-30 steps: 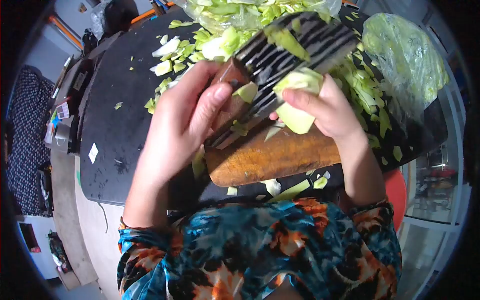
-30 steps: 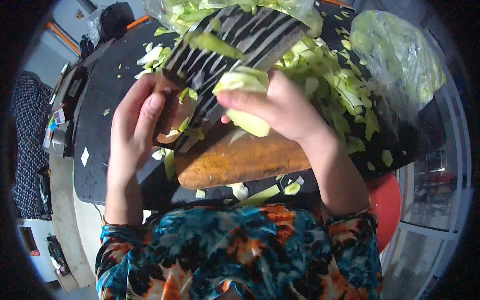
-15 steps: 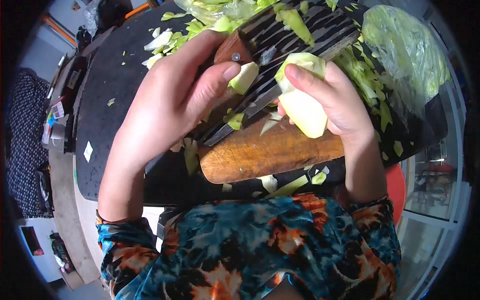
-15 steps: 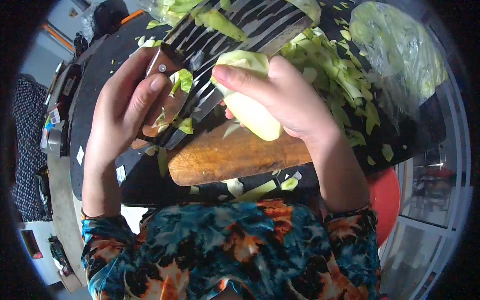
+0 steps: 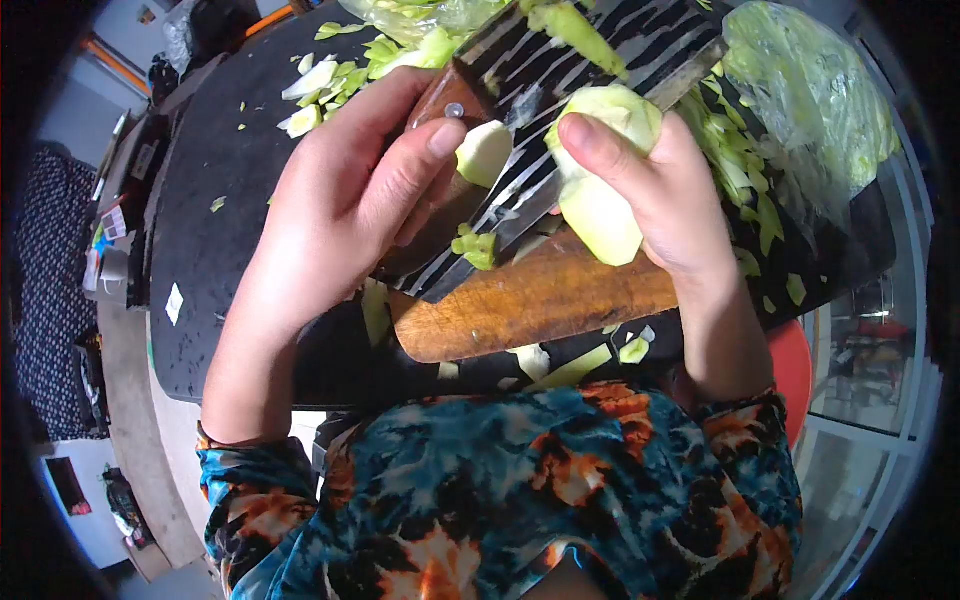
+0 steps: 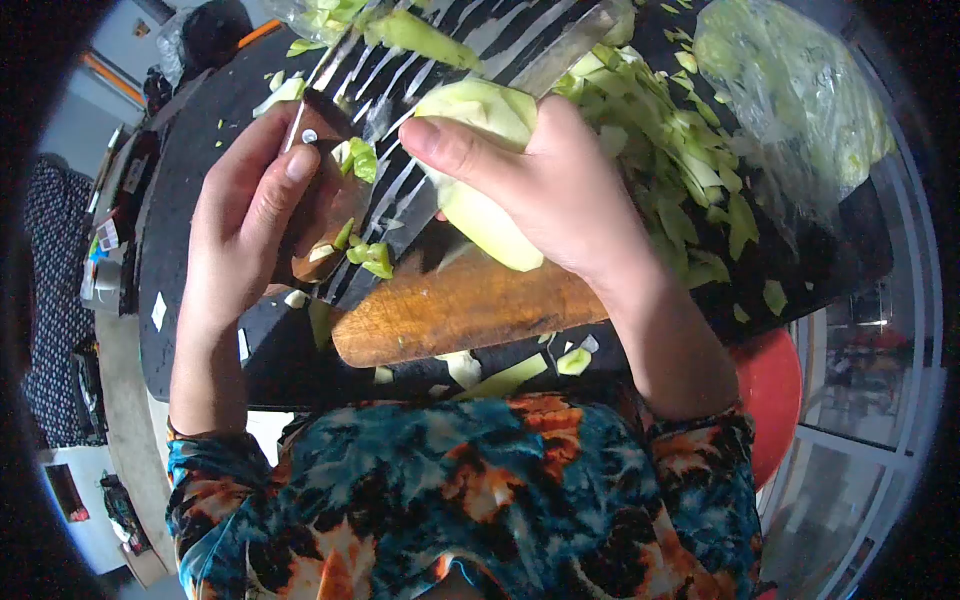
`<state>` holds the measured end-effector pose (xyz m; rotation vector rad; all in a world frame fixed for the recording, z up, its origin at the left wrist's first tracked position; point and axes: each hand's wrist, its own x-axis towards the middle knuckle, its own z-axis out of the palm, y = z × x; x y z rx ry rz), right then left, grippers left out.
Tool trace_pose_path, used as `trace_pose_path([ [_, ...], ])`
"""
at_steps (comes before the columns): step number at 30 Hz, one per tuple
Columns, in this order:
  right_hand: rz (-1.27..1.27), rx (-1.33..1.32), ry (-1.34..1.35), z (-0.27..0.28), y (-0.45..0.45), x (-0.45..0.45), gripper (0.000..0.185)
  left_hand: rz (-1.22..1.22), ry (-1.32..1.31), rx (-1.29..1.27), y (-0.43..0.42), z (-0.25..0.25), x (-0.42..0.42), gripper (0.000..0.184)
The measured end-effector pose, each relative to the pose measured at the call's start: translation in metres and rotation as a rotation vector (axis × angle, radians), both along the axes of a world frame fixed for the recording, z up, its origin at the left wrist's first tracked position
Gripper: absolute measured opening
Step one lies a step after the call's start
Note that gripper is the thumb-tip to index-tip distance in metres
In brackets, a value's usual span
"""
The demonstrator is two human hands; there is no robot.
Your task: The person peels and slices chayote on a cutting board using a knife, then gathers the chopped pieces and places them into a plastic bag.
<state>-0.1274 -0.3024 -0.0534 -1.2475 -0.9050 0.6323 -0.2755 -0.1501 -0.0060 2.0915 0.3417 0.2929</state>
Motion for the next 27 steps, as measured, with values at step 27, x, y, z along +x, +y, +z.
trace_pose_path([
  [27,-0.013,0.053,0.030,0.004,-0.004,0.001,0.017,-0.070,-0.261,0.168,-0.005,-0.020,0.016,0.030],
])
